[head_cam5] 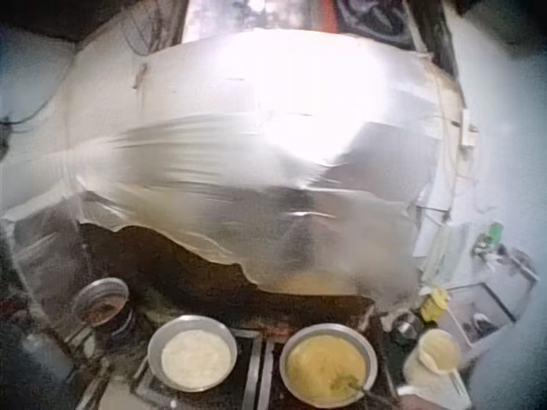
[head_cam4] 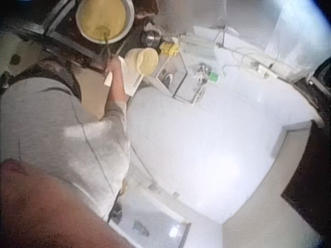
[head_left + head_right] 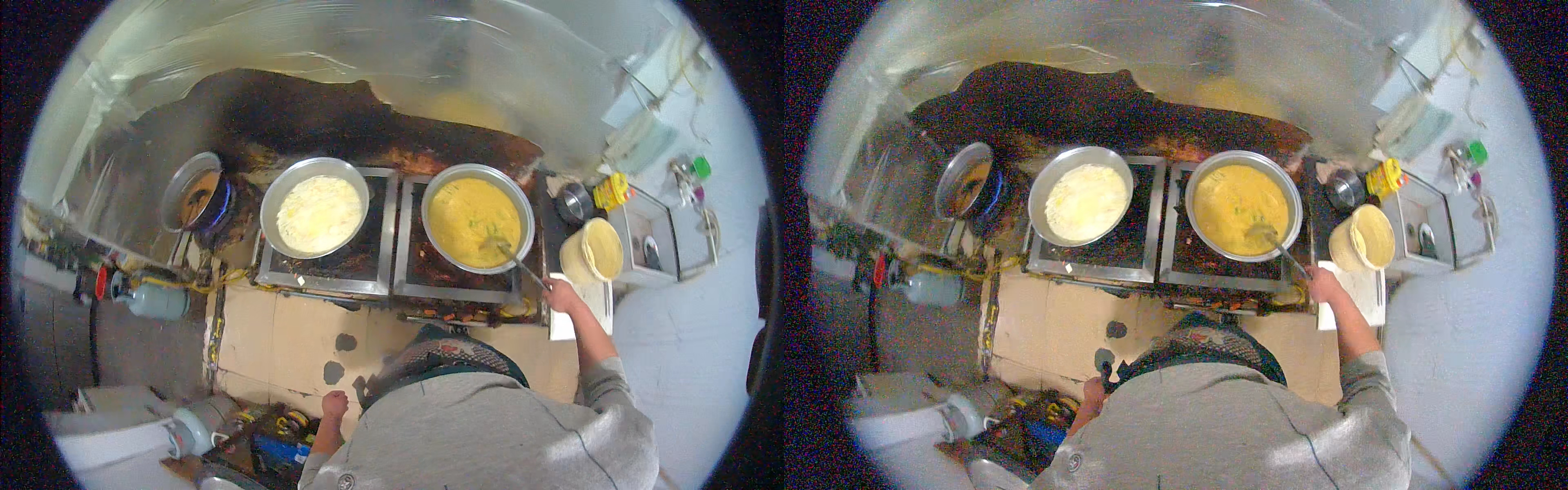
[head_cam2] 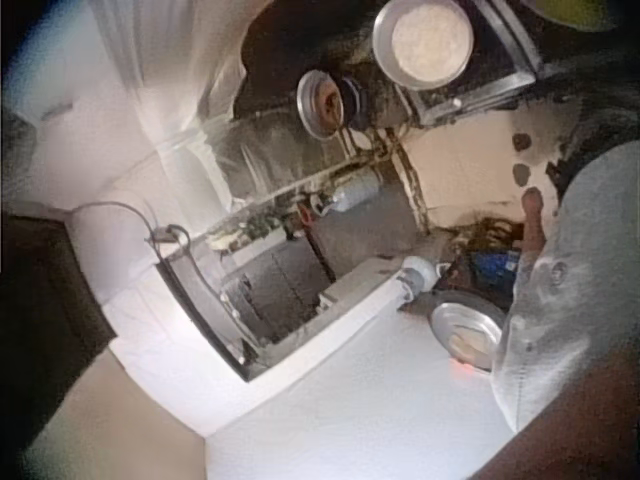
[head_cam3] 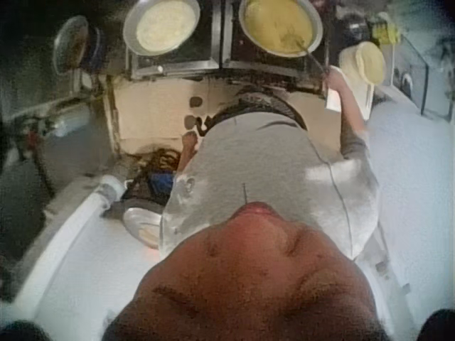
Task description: The person pours a yellow liquid from a bucket into a large pot on the stove and stirs it with a ladle. They then stir a second pot containing a brown liquid and return to stirring the first pot while holding the bucket.
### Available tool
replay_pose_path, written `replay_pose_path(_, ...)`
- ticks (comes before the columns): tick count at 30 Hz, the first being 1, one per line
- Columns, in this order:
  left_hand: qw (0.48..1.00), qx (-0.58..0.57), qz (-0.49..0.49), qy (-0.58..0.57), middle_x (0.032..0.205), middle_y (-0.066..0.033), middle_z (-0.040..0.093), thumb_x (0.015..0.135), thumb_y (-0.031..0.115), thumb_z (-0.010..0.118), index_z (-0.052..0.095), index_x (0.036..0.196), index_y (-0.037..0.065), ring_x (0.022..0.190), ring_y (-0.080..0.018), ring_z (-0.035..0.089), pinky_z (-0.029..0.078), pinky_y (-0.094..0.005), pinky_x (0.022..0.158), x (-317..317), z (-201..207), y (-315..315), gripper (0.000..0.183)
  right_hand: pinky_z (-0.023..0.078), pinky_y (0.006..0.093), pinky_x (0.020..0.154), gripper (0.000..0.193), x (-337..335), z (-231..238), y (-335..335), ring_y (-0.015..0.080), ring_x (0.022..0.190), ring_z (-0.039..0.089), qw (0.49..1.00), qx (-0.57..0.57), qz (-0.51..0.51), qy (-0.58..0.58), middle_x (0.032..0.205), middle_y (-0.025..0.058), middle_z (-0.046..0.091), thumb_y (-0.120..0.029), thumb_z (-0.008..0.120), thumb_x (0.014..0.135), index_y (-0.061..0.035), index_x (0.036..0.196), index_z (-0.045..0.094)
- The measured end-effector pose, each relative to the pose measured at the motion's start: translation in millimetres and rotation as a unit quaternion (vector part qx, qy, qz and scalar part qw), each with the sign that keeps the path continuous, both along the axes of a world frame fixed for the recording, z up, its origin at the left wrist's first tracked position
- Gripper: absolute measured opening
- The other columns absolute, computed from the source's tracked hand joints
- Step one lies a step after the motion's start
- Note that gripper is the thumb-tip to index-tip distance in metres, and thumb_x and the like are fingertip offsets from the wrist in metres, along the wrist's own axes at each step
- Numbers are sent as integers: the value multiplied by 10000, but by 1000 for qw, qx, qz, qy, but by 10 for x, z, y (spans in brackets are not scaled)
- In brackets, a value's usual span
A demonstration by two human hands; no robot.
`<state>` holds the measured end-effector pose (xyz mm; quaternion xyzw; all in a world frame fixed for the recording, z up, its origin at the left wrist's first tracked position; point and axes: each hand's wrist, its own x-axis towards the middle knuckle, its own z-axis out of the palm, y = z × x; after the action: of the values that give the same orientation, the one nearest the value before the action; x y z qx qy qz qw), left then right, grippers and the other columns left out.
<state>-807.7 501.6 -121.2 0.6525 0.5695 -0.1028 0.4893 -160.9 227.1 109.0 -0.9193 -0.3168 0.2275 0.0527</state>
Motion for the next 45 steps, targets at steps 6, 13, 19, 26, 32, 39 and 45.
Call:
replay_pose_path(6,889,131,-376,224,871,-68,712,758,216,644,723,792,130,829,-270,690,563,-401,701,208,-183,-873,122,535,493,769,288,343,-705,206,425,878,659,987,-48,131,78,946,243,683,-213,605,862,-65,1106,648)
replay_pose_path(13,912,122,-330,212,974,-104,724,775,230,613,740,856,125,935,-283,692,570,-423,762,625,-287,-2047,184,493,509,845,313,669,-1528,742,448,963,611,986,53,141,76,1011,251,653,-137,572,849,-14,1129,636)
replay_pose_path(19,979,98,42,176,1039,-87,712,758,313,627,745,958,138,999,-258,680,548,-394,860,1115,202,-2370,291,508,500,771,380,1393,-1707,1207,363,876,652,924,-8,354,-145,977,213,661,-142,582,839,-28,1201,591)
replay_pose_path(26,979,29,114,165,1064,-37,715,826,395,610,750,979,167,1001,-249,681,545,-374,877,1040,593,-2444,308,538,479,806,309,1846,-1555,1193,381,901,669,972,-51,202,-105,976,214,674,-159,532,875,-47,1151,610)
replay_pose_path(32,925,109,-146,333,1006,-61,730,871,363,569,756,924,139,909,-234,708,577,-411,713,807,443,-2315,296,518,487,831,240,1790,-1580,522,429,945,632,981,-23,186,-45,975,228,680,-104,572,797,-19,989,687)
replay_pose_path(39,988,142,40,40,959,-141,715,822,197,572,744,894,121,908,-295,696,549,-397,772,36,-202,-2183,202,534,475,796,286,1138,-1164,-102,398,910,660,991,-27,128,35,994,221,683,-149,567,811,-66,1064,671)
replay_pose_path(45,973,127,188,38,893,-148,720,764,278,668,753,842,117,862,-333,696,550,-428,767,-267,-862,-2139,198,512,419,687,311,668,-766,-212,297,749,648,977,0,125,170,854,196,668,-160,580,865,-86,1161,637)
